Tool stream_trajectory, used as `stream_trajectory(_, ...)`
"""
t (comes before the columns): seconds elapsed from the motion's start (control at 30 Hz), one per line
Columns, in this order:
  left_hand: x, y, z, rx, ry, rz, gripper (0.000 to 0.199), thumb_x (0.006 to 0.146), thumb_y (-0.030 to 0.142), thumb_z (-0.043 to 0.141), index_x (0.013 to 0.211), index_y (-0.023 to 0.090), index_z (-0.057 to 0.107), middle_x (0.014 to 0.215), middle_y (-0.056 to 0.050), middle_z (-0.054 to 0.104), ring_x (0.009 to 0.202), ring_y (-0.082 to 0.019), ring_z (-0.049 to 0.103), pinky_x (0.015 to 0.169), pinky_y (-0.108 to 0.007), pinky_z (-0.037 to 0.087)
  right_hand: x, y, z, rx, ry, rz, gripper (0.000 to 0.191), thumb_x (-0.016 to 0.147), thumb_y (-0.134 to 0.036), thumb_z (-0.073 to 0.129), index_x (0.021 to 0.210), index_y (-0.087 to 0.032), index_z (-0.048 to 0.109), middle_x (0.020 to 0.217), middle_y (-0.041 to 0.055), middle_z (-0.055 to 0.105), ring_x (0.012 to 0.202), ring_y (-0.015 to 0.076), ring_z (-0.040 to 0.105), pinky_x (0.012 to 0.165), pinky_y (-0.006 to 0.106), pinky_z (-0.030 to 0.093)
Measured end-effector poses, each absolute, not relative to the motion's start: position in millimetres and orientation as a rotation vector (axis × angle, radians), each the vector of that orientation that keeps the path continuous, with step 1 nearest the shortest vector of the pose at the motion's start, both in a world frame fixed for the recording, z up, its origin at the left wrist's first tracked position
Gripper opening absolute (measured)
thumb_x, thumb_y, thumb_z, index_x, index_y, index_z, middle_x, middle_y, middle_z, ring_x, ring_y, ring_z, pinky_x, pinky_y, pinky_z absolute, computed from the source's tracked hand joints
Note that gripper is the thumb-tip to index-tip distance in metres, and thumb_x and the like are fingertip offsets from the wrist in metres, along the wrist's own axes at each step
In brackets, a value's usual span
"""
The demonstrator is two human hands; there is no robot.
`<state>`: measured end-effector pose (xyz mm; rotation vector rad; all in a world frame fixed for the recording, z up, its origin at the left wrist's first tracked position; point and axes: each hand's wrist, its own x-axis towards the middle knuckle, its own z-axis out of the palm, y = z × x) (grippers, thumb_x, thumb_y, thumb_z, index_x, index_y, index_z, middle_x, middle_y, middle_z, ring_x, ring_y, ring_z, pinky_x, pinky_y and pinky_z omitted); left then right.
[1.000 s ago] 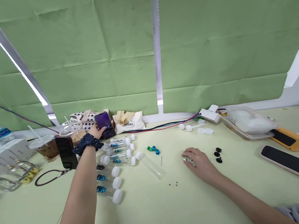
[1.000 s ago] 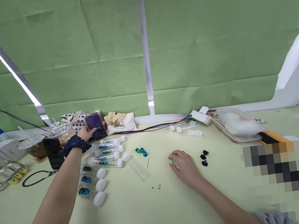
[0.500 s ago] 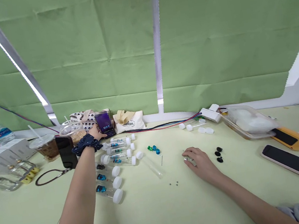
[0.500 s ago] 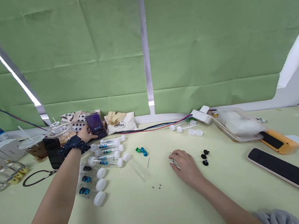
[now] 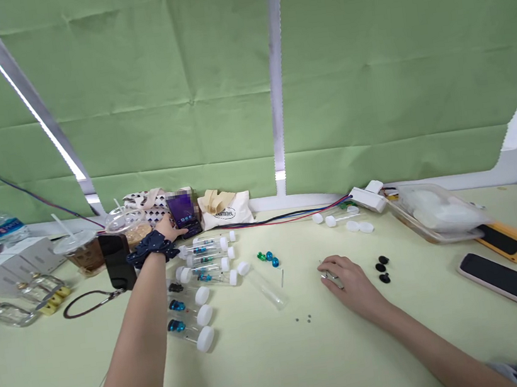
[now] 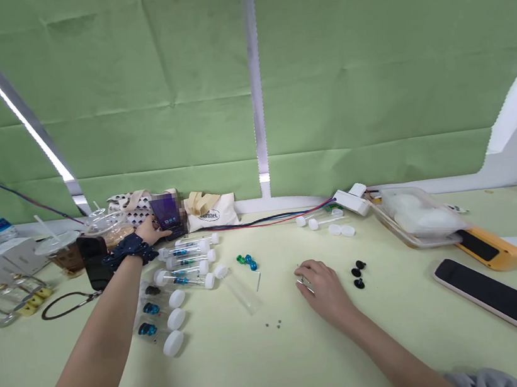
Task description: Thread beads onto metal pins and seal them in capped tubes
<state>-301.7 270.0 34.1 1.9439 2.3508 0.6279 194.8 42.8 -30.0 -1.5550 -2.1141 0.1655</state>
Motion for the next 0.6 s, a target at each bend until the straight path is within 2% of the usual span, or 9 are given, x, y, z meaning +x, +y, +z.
stream_trajectory(0.23,-298.7,267.7,34.7,1.918,2.354,0.646,0.067,0.054,0.052,0.074,0.105,0.022,0.042,0.094,-0.005,0.061,0.085,-0.025,0.057,0.066,-0.034,0.042,194.5,42.9,-30.3,-1.551,-2.11,0.168,0.023,0.082,-0.026,0.044,0.099,-0.025,0.06,0.107,0.0069,0.057,0.101,0.0225,0.054,0.087,0.04,0.041)
stream_trajectory(0.6,-296.0,269.3,36.9,1.914,2.368,0.641,0.061,0.064,0.061,0.062,0.104,0.018,0.044,0.089,-0.007,0.061,0.079,-0.024,0.057,0.062,-0.033,0.041,195.5,43.3,-31.7,-1.534,-2.12,0.141,0.022,0.083,-0.027,0.045,0.099,-0.026,0.059,0.106,0.006,0.058,0.1,0.0215,0.054,0.087,0.039,0.042)
